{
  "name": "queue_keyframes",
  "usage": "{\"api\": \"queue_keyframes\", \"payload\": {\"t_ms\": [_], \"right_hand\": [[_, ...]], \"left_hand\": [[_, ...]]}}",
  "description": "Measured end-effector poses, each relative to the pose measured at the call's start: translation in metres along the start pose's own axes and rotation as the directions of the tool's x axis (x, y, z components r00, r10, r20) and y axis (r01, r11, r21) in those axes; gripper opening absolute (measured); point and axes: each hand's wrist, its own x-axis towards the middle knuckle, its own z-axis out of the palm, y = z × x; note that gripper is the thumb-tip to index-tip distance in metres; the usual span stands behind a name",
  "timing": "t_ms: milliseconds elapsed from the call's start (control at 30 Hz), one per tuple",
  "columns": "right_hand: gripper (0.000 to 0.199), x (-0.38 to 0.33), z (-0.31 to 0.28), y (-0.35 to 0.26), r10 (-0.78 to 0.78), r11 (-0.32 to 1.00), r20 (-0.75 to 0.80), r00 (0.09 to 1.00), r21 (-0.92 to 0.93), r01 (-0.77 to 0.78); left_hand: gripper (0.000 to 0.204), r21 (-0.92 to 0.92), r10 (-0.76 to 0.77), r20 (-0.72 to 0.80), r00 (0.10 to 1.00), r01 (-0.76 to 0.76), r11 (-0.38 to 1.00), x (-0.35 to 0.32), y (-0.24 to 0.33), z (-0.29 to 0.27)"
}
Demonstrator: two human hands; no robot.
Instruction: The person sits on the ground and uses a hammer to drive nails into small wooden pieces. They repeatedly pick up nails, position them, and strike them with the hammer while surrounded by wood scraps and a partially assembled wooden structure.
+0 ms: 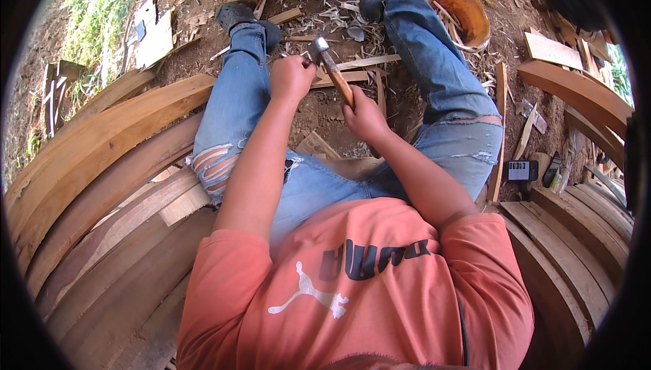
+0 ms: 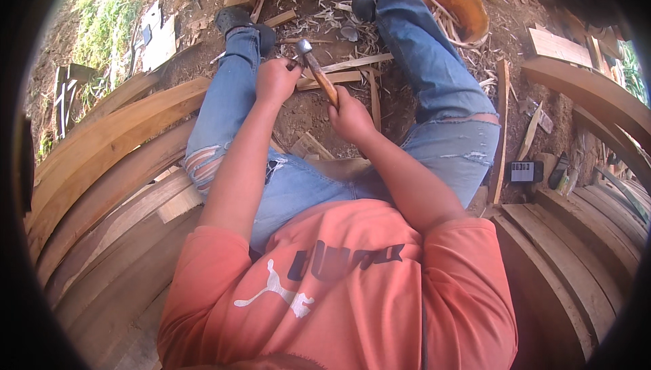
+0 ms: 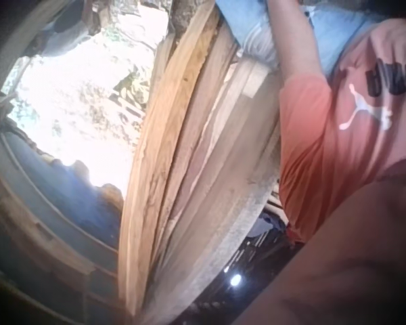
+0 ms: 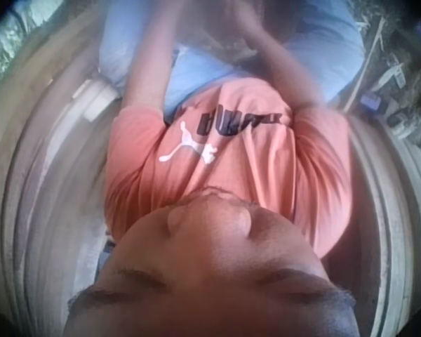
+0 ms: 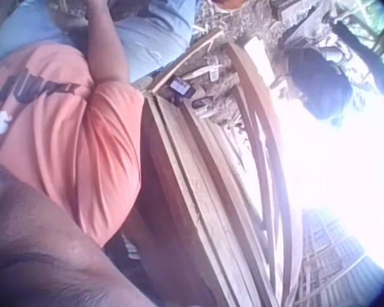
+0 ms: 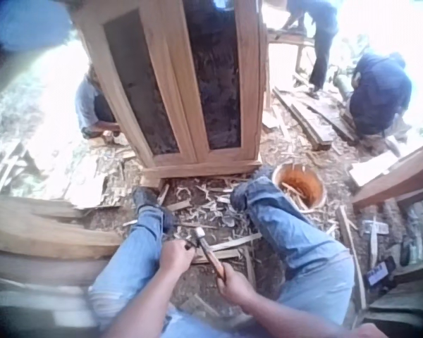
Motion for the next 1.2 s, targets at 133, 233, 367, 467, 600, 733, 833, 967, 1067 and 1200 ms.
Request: {"api": "queue_keyframes", "payload": {"t_ms": [133, 233, 367, 467, 600, 733, 833, 967, 1067, 1200], "right_hand": [[0.038, 0.005, -0.011, -0.017, 0.009, 0.999, -0.035, 0.999, 0.047, -0.007], [0.032, 0.003, -0.014, -0.025, -0.021, 0.999, -0.022, 1.0, 0.034, 0.022], [0.029, 0.012, 0.003, 0.012, 0.11, 0.977, 0.141, 0.984, -0.198, -0.08], [0.032, 0.011, 0.009, 0.018, 0.095, 0.986, 0.106, 0.99, -0.144, -0.079], [0.038, 0.007, 0.0, 0.006, 0.028, 0.998, 0.025, 0.999, -0.058, -0.026], [0.038, 0.001, -0.013, -0.025, -0.035, 0.999, -0.021, 0.999, 0.021, 0.036], [0.035, 0.007, -0.005, -0.008, 0.022, 0.999, 0.043, 0.999, -0.042, -0.021], [0.033, 0.01, 0.008, 0.019, 0.116, 0.986, 0.096, 0.989, -0.129, -0.103], [0.031, 0.007, 0.009, 0.016, 0.025, 0.994, 0.046, 0.999, -0.109, -0.02], [0.031, 0.007, -0.001, -0.004, -0.039, 0.997, 0.013, 0.999, -0.073, 0.04]], "left_hand": [[0.024, 0.008, 0.019, -0.018, 1.0, -0.019, 1.0, -0.002, -0.006, 0.003], [0.024, -0.018, 0.109, -0.081, 0.991, -0.111, 0.994, 0.001, -0.024, 0.015], [0.024, -0.02, 0.083, -0.059, 0.995, -0.084, 0.996, 0.002, -0.013, 0.01], [0.024, 0.002, 0.122, -0.109, 0.986, -0.123, 0.992, 0.0, -0.015, 0.009], [0.025, -0.024, 0.08, -0.058, 0.995, -0.082, 0.996, 0.002, -0.011, 0.006], [0.026, -0.006, 0.096, -0.071, 0.993, -0.097, 0.995, 0.0, -0.015, 0.008], [0.025, 0.013, 0.072, -0.064, 0.995, -0.071, 0.997, -0.001, -0.008, 0.005], [0.025, -0.03, 0.066, -0.075, 0.995, -0.068, 0.997, -0.001, -0.009, 0.006], [0.025, -0.035, 0.079, -0.108, 0.991, -0.083, 0.996, 0.0, -0.016, 0.01], [0.025, 0.028, 0.062, -0.08, 0.995, -0.06, 0.998, 0.002, -0.019, 0.012]]}}
